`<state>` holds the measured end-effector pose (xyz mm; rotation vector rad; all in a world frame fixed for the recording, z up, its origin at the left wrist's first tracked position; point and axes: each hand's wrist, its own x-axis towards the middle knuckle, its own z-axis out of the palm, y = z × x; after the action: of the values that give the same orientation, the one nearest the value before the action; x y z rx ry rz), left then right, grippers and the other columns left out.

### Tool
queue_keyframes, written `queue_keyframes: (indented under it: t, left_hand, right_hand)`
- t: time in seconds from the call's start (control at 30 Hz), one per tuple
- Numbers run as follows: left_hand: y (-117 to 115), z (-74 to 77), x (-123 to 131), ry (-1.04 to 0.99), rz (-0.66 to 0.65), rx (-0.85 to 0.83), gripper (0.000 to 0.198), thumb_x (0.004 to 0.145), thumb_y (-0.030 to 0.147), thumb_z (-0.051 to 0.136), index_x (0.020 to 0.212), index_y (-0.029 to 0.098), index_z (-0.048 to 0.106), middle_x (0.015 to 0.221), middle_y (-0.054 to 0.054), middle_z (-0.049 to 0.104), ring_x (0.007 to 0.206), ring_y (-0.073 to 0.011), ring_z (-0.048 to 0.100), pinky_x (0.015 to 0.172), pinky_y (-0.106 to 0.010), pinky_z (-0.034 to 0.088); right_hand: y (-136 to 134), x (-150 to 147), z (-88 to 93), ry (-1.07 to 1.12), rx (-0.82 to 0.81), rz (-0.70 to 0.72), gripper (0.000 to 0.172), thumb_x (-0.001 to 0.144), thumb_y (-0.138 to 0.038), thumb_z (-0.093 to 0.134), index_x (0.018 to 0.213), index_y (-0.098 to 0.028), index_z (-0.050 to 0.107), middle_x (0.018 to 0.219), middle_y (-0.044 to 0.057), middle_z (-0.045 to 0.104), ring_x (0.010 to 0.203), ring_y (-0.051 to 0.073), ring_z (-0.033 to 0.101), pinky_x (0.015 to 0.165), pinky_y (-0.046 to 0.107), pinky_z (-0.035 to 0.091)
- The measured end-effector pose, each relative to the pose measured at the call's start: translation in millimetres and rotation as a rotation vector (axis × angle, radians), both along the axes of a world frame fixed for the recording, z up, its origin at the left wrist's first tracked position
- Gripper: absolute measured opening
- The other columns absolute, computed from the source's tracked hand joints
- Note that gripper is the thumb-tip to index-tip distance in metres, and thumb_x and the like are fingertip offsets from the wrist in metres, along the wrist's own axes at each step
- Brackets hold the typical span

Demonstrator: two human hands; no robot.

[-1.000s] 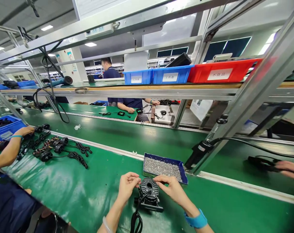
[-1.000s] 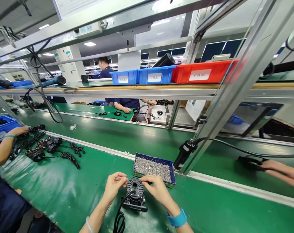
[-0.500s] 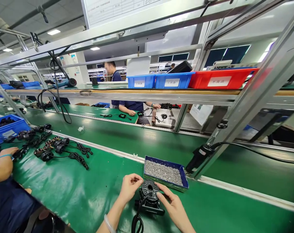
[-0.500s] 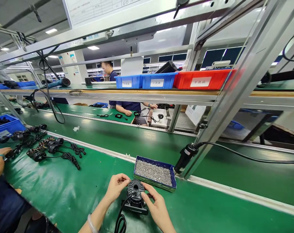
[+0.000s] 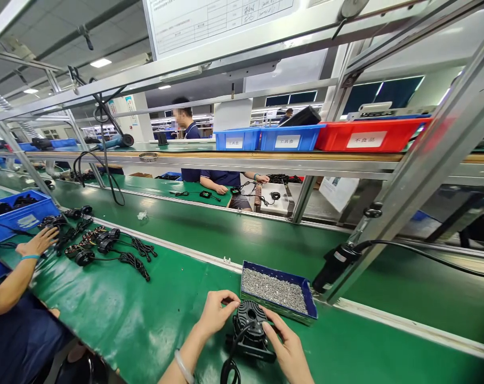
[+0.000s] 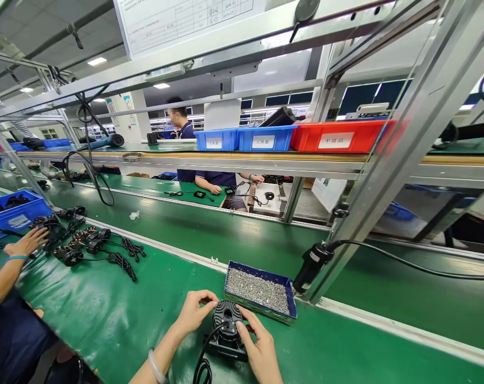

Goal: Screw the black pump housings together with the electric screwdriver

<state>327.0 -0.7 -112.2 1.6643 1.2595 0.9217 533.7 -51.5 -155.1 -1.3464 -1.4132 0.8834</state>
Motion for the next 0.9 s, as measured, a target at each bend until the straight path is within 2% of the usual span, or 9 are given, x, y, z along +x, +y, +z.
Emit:
queue_keyframes:
  t: [0.1,0.27,0.43,0.57,0.77,0.9]
  left_hand:
    - [-1.0,-2.6,-0.3,-0.025,0.003,-0.028,0.018,0.081,0.025,0.061,0.08,0.013,0.075,0.078,-0.007,0.075,0.07,-0.017,0.065,0.068,-0.024,0.048]
    - [-2.9,1.5,-3.9,0.183,-0.035,0.224,0.016,0.086,0.019,0.059,0.082,0.018,0.075,0.083,-0.005,0.076,0.08,-0.0186,0.067,0.078,-0.028,0.049]
    - [0.0,4.2,-8.8,0.318,-0.152,0.446,0.02,0.094,0.021,0.054,0.091,0.019,0.073,0.087,-0.006,0.076,0.082,-0.0189,0.067,0.076,-0.029,0.05]
    - [2.9,8.2,-11.2,0.396,-0.222,0.544,0.025,0.098,0.024,0.047,0.096,0.018,0.072,0.087,-0.008,0.075,0.081,-0.0191,0.066,0.074,-0.03,0.05]
    - [5.5,10.0,-14.0,0.374,-0.274,0.537,0.028,0.099,0.025,0.046,0.095,0.018,0.072,0.088,-0.009,0.075,0.082,-0.0195,0.066,0.076,-0.03,0.05]
    - [4.5,6.6,-12.9,0.264,-0.202,0.358,0.024,0.096,0.027,0.051,0.091,0.019,0.073,0.087,-0.007,0.075,0.083,-0.0184,0.066,0.079,-0.028,0.049]
  right_hand:
    - [0.2,0.0,-1.9,-0.011,0.019,-0.002,0.063,0.084,-0.07,0.054,0.114,-0.018,0.075,0.119,0.014,0.071,0.111,0.031,0.067,0.09,0.036,0.06]
    - [-3.0,0.3,-3.6,-0.119,0.051,0.017,0.056,0.091,-0.062,0.049,0.121,-0.02,0.071,0.126,0.011,0.068,0.118,0.031,0.064,0.1,0.041,0.055]
    - [-6.6,0.2,-1.7,-0.189,0.083,0.043,0.055,0.094,-0.059,0.045,0.124,-0.02,0.069,0.127,0.011,0.068,0.118,0.03,0.064,0.102,0.043,0.053]
    - [-6.6,0.0,1.0,-0.194,0.076,0.031,0.059,0.093,-0.061,0.043,0.123,-0.018,0.07,0.126,0.012,0.068,0.118,0.031,0.064,0.101,0.044,0.054]
    - [-6.1,-0.4,5.7,-0.183,0.087,0.046,0.056,0.094,-0.059,0.044,0.122,-0.018,0.07,0.125,0.011,0.068,0.117,0.03,0.064,0.1,0.043,0.055]
    - [-6.9,-0.6,5.4,-0.181,0.075,0.041,0.053,0.094,-0.057,0.045,0.123,-0.02,0.069,0.125,0.011,0.069,0.116,0.03,0.065,0.098,0.042,0.056]
